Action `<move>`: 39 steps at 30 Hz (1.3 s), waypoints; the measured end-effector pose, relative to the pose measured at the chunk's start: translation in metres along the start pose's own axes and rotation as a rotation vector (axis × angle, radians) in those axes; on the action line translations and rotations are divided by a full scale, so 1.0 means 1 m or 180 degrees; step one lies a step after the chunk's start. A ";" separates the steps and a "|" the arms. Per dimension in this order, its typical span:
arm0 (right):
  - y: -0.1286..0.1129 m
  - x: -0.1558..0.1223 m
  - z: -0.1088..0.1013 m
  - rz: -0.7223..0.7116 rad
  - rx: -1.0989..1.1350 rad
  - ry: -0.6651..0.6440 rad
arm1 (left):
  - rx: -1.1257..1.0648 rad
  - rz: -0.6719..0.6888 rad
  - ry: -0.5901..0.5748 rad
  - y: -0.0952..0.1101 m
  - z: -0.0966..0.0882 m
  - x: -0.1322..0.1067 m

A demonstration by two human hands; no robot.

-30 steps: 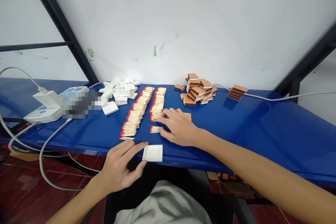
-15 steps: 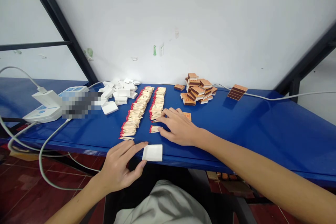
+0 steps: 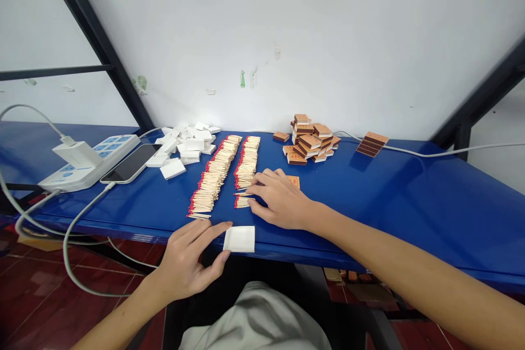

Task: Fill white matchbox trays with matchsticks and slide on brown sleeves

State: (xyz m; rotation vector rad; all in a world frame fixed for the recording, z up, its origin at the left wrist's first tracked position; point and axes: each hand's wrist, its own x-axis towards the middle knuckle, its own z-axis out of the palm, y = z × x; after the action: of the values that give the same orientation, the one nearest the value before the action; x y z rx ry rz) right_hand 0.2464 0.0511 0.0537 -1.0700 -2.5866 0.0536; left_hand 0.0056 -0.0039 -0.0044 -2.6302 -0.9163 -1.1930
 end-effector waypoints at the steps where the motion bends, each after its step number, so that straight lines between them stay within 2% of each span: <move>1: 0.000 0.000 0.000 -0.0017 0.0010 0.0003 | -0.0005 0.0004 -0.0001 0.000 0.000 0.000; 15: 0.001 -0.001 0.000 -0.0158 0.0023 0.0037 | 0.0021 -0.0039 0.0008 0.000 -0.001 -0.001; 34: 0.001 0.001 0.000 0.0080 0.0067 -0.0031 | -0.0030 -0.0011 -0.0019 0.001 0.000 -0.001; 39: 0.002 0.000 0.000 -0.0021 0.0177 -0.0044 | -0.0033 -0.0003 -0.0033 0.000 0.000 -0.002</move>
State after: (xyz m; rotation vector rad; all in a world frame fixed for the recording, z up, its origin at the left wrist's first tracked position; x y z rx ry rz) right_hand 0.2480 0.0527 0.0532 -1.0449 -2.5848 0.1311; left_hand 0.0048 -0.0047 -0.0061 -2.6466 -0.9156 -1.1889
